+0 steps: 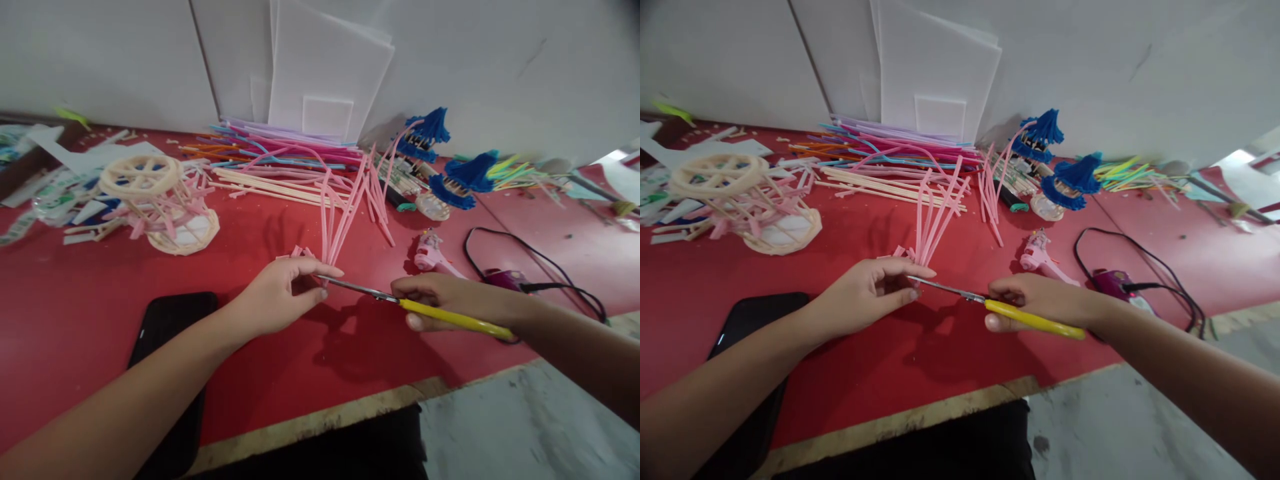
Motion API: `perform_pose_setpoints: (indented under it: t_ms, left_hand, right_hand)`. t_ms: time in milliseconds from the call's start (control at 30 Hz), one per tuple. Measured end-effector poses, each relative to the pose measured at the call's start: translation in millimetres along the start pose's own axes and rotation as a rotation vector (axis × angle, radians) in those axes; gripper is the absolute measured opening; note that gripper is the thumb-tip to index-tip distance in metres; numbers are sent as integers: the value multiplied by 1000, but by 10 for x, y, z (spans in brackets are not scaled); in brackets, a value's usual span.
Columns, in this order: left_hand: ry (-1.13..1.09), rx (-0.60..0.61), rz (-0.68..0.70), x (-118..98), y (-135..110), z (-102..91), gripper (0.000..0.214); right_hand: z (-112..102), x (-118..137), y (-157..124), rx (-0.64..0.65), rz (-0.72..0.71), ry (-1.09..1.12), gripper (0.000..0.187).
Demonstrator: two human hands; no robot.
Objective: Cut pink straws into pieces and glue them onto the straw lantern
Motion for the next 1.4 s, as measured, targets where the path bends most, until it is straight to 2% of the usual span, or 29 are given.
perform_pose_setpoints:
  t_ms: [200, 700, 967, 1267, 1400]
  left_hand:
    - [-63, 60, -40, 35, 2, 45, 26]
    - [-2, 170, -227, 109, -9, 98, 35]
    - [-23, 188, -260, 103, -35, 126, 33]
    - [-50, 174, -218, 101, -26, 120, 31]
    - [-27, 171, -250, 140, -21, 123, 32]
  right_hand:
    - [-9, 39, 32, 16, 11, -16, 47]
    - [-15, -30, -14, 98, 84, -100, 46]
    - [14, 20, -42, 117, 111, -115, 48]
    - [67, 41, -31, 108, 127, -80, 53]
    - [47, 55, -3, 46, 121, -192, 55]
Point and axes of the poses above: each hand's wrist, its own y-axis towards the middle knuckle, its own z-axis out of the palm, x = y × z, the point moved 6 cm from there along y, towards the middle knuckle, and after that the axes turned 14 degrees about -z, right-handed, at the moved point
